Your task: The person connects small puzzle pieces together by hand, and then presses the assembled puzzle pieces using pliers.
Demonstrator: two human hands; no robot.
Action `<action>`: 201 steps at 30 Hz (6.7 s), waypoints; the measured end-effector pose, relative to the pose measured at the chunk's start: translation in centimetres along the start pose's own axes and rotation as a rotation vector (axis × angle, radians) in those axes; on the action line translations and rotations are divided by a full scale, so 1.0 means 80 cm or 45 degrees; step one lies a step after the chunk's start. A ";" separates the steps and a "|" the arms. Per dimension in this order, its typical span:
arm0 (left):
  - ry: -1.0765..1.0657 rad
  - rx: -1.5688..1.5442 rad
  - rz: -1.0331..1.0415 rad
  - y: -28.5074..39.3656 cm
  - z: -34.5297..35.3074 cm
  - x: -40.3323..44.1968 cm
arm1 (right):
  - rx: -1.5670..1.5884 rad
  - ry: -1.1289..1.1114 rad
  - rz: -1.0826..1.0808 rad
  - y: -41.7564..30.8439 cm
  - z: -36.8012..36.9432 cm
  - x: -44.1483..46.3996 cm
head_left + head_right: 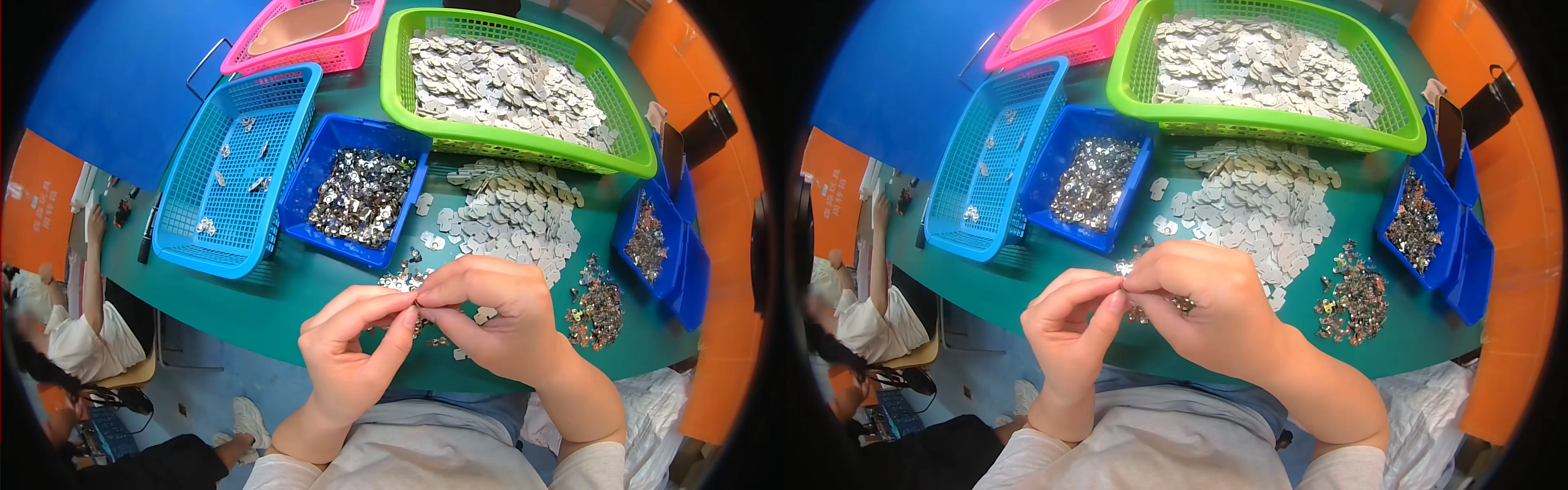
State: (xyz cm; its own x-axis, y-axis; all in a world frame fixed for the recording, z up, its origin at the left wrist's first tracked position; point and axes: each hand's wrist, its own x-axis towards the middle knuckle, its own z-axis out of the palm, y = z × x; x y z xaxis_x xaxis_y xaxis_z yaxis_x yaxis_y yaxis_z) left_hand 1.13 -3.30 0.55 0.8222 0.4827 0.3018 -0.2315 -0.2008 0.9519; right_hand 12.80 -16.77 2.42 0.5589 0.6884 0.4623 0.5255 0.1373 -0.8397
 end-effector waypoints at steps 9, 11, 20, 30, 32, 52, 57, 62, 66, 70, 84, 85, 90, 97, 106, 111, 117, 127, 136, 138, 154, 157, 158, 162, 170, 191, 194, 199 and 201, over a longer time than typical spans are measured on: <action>-0.014 -0.060 -0.013 -0.001 -0.002 0.001 | -0.016 -0.022 -0.008 0.001 -0.001 0.000; -0.017 -0.056 -0.013 -0.001 -0.002 0.001 | -0.014 -0.022 -0.009 0.000 -0.001 0.000; -0.023 -0.055 -0.037 0.002 -0.003 0.001 | -0.006 -0.026 -0.004 0.000 0.000 0.000; -0.023 -0.053 -0.041 0.002 -0.003 0.001 | -0.012 -0.028 -0.017 0.001 0.000 0.000; -0.024 -0.051 -0.046 0.000 -0.004 0.001 | -0.021 -0.032 -0.020 0.002 0.000 0.000; -0.042 0.488 0.020 -0.005 -0.042 0.013 | -0.501 -0.147 0.147 0.012 -0.014 -0.001; -0.155 0.696 0.231 -0.013 -0.055 0.012 | -0.513 -0.570 0.199 0.009 -0.016 -0.005; -0.267 0.723 0.298 -0.013 -0.054 0.006 | -0.622 -0.655 0.239 0.001 -0.005 -0.006; -0.274 0.709 0.278 -0.013 -0.048 0.003 | -0.592 -0.711 0.214 0.006 0.000 -0.010; -0.239 0.719 0.170 -0.003 -0.037 -0.002 | -0.421 -0.647 0.208 0.005 -0.005 -0.007; -0.222 0.633 0.098 0.025 -0.019 0.009 | 0.454 -0.268 0.820 -0.016 -0.022 0.004; -0.224 0.642 0.106 0.025 -0.019 0.010 | 0.455 -0.266 0.821 -0.015 -0.021 0.004; -0.234 0.657 0.131 0.023 -0.020 0.010 | 0.446 -0.280 0.730 -0.012 -0.020 0.002; -0.243 0.673 0.126 0.029 -0.019 0.012 | 0.438 -0.279 0.713 -0.012 -0.021 0.003; -0.238 0.669 0.128 0.028 -0.019 0.010 | 0.461 -0.304 0.683 -0.012 -0.020 0.002; -0.239 0.660 0.143 0.025 -0.020 0.008 | 0.442 -0.336 0.677 -0.011 -0.021 0.003; -0.225 0.687 0.194 0.023 -0.020 0.008 | 0.439 -0.309 0.599 -0.007 -0.017 0.000; -0.150 1.108 0.290 0.012 -0.017 0.009 | -0.112 -0.197 0.394 0.009 -0.002 -0.008; -0.327 0.978 0.118 0.006 -0.051 0.003 | -0.431 -0.097 0.329 0.005 -0.025 0.001; -0.347 1.015 0.063 0.009 -0.051 -0.001 | -0.527 -0.272 0.479 0.000 -0.034 0.004; -0.291 1.105 -0.085 0.011 -0.029 -0.005 | -0.699 -0.520 0.409 -0.003 -0.011 -0.010; -0.265 0.871 -0.184 0.006 -0.015 -0.005 | -0.542 -0.440 0.476 0.006 -0.002 -0.013; -0.264 0.869 -0.181 0.003 -0.014 -0.005 | -0.434 -0.415 0.456 0.006 -0.002 -0.012; -0.172 0.714 -0.034 -0.002 -0.017 -0.002 | -0.323 -0.089 0.372 0.014 0.002 -0.009; 0.029 0.521 0.175 -0.007 -0.030 0.008 | -0.784 0.007 0.029 0.041 0.017 0.012; -0.017 0.478 0.210 -0.025 -0.020 0.010 | -0.250 -0.222 0.391 0.017 0.005 0.003; -0.021 0.476 0.164 -0.026 -0.020 0.009 | -0.407 -0.199 0.237 0.015 0.010 0.002; -0.001 0.456 0.107 -0.023 -0.018 0.009 | -0.609 -0.120 -0.033 0.015 0.015 0.003; 0.003 0.434 0.072 -0.022 -0.019 0.009 | -0.700 -0.087 -0.180 0.013 0.016 0.004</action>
State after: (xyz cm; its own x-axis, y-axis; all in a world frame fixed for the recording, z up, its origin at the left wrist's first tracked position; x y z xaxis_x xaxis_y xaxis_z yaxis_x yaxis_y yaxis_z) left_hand 1.38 -1.30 -0.85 0.8115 0.4647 0.3543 -0.0892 -0.5007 0.8610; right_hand 12.68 -15.51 1.32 0.4261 0.7371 0.5245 0.8587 -0.1470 -0.4910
